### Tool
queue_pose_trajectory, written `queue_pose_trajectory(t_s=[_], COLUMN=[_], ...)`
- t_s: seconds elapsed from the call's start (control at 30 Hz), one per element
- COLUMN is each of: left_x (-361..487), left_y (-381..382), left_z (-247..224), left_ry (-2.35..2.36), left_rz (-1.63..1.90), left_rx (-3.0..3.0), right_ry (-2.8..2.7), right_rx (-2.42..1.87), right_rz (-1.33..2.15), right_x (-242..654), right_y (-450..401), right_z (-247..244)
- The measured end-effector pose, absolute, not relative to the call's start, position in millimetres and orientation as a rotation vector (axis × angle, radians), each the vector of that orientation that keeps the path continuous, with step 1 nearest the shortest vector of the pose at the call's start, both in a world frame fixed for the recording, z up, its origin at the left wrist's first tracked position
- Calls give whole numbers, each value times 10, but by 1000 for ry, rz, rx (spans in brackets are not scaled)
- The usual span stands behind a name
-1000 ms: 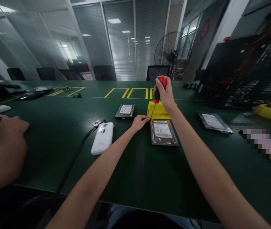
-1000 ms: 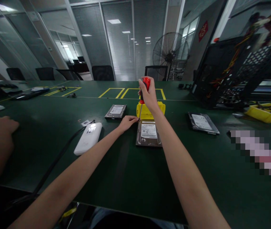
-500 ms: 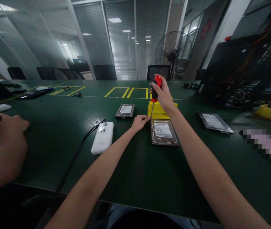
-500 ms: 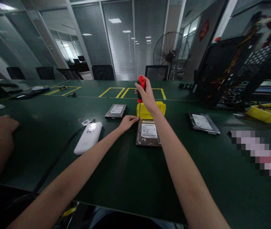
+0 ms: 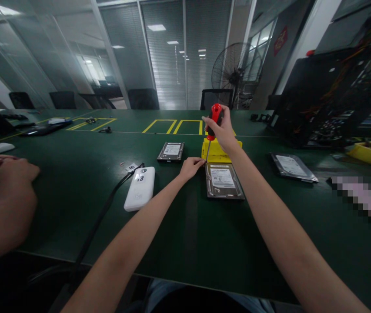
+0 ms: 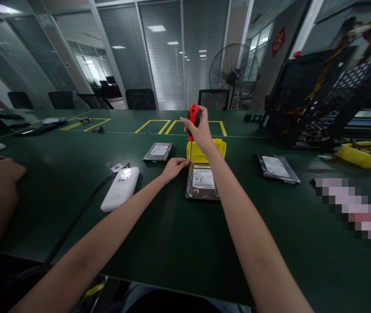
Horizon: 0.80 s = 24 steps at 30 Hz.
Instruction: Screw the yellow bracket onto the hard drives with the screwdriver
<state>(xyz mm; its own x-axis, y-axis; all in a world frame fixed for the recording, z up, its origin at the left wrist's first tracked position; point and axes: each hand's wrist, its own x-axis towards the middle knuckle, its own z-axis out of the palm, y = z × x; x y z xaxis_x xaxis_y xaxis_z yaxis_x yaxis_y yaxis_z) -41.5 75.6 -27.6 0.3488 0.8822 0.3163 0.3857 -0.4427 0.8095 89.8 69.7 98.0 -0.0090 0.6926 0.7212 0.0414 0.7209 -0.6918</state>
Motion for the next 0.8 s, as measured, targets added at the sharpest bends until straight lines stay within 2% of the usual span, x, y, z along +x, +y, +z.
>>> queue_pose_trajectory(t_s=[0.13, 0.33, 0.8], left_x=[-415, -421, -430], left_y=[755, 747, 742], left_z=[-277, -277, -277], left_ry=[1097, 1088, 1081], left_rz=[1028, 1032, 1041], left_rx=[2000, 2014, 2020], right_ry=[-1564, -1567, -1527], right_rx=[-645, -608, -592], right_rz=[504, 629, 596], right_x=[875, 867, 864], right_y=[590, 672, 732], right_z=[1026, 1004, 1020])
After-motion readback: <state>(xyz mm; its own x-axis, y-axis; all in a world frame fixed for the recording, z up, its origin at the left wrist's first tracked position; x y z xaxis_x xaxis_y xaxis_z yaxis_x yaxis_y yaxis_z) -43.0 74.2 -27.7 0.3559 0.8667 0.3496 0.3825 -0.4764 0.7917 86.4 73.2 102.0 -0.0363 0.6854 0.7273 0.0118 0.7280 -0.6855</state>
